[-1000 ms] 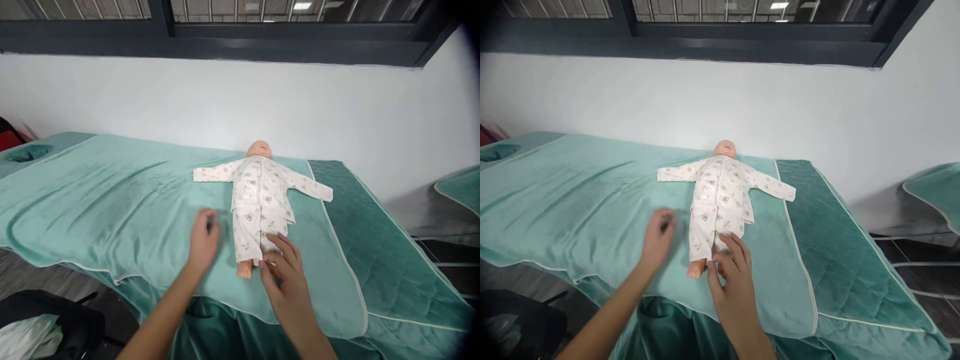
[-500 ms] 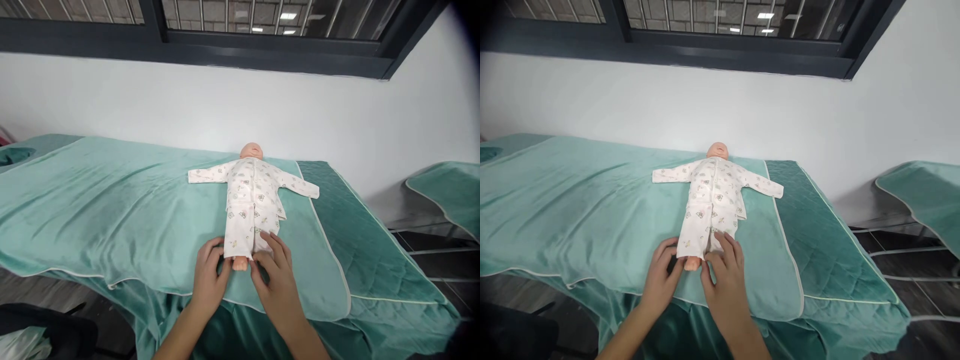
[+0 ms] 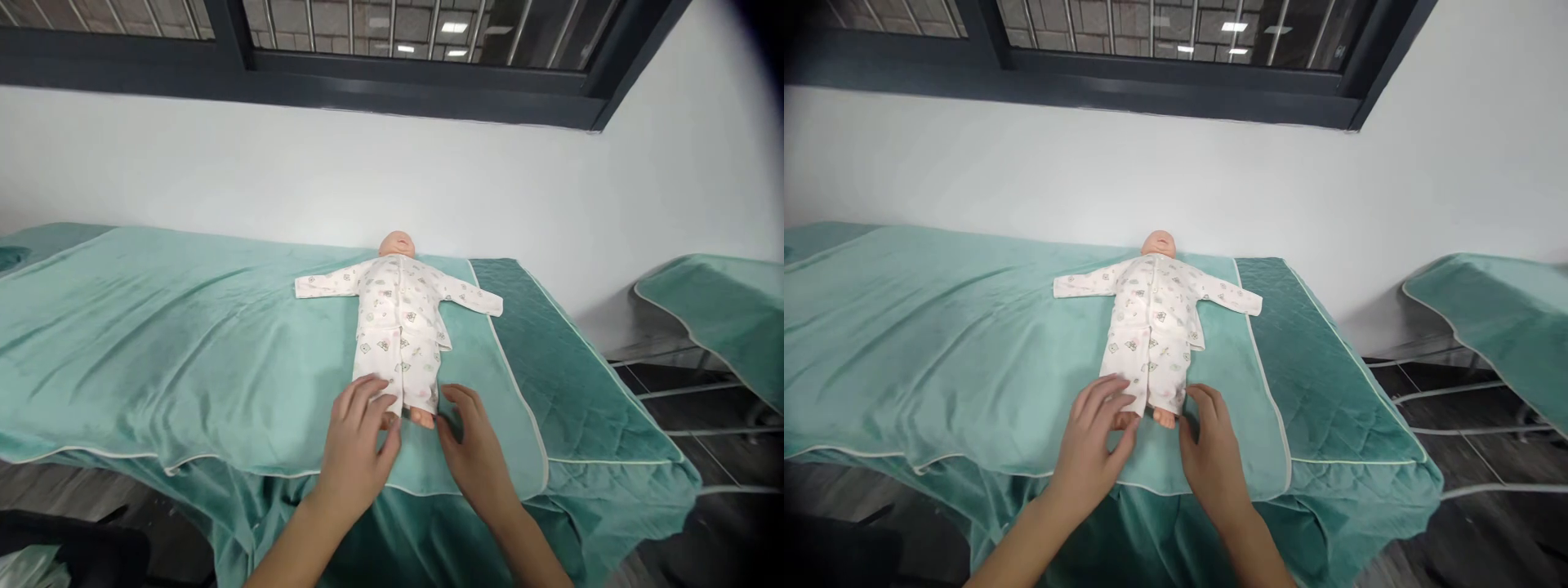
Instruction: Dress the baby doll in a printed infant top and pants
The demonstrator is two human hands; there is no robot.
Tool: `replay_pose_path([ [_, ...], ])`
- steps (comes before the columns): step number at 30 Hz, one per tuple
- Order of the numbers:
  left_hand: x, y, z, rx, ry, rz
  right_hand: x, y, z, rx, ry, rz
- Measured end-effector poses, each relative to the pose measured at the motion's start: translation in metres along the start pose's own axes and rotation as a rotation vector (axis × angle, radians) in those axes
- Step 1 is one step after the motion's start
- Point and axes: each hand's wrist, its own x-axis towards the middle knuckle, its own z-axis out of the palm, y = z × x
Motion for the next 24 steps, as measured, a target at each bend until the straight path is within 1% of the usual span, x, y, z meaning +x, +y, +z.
replay_pose_path([
  [2, 0.01, 0.007, 0.006, 0.12, -0.086, 0.041, 0.002, 0.002, 0.003, -0.083, -0.037, 0.006],
  [3, 0.014, 0.01, 0.01, 0.174, -0.107, 0.045, 0.003, 0.002, 0.004, -0.114, -0.049, 0.003],
  [5, 0.019, 0.011, 0.017, 0.253, -0.106, 0.05, 0.005, 0.001, 0.007, -0.149, -0.067, -0.005],
  [8, 0.023, 0.011, 0.022, 0.303, -0.083, 0.062, 0.01, -0.001, 0.006, -0.069, -0.069, 0.005],
  [12, 0.022, 0.014, 0.017, 0.253, -0.065, 0.071, 0.01, -0.006, -0.005, 0.083, -0.056, 0.014],
  [15, 0.018, 0.02, 0.009, 0.185, -0.049, 0.097, 0.005, -0.01, -0.013, 0.098, -0.052, -0.013],
  [18, 0.014, 0.023, 0.004, 0.141, -0.051, 0.124, -0.003, -0.008, -0.017, 0.078, -0.076, -0.008],
  [21, 0.013, 0.023, 0.002, 0.122, -0.07, 0.144, -0.011, -0.004, -0.018, 0.079, -0.106, 0.049],
  [24, 0.013, 0.022, 0.002, 0.097, -0.069, 0.168, -0.017, -0.002, -0.017, 0.153, -0.133, 0.146],
])
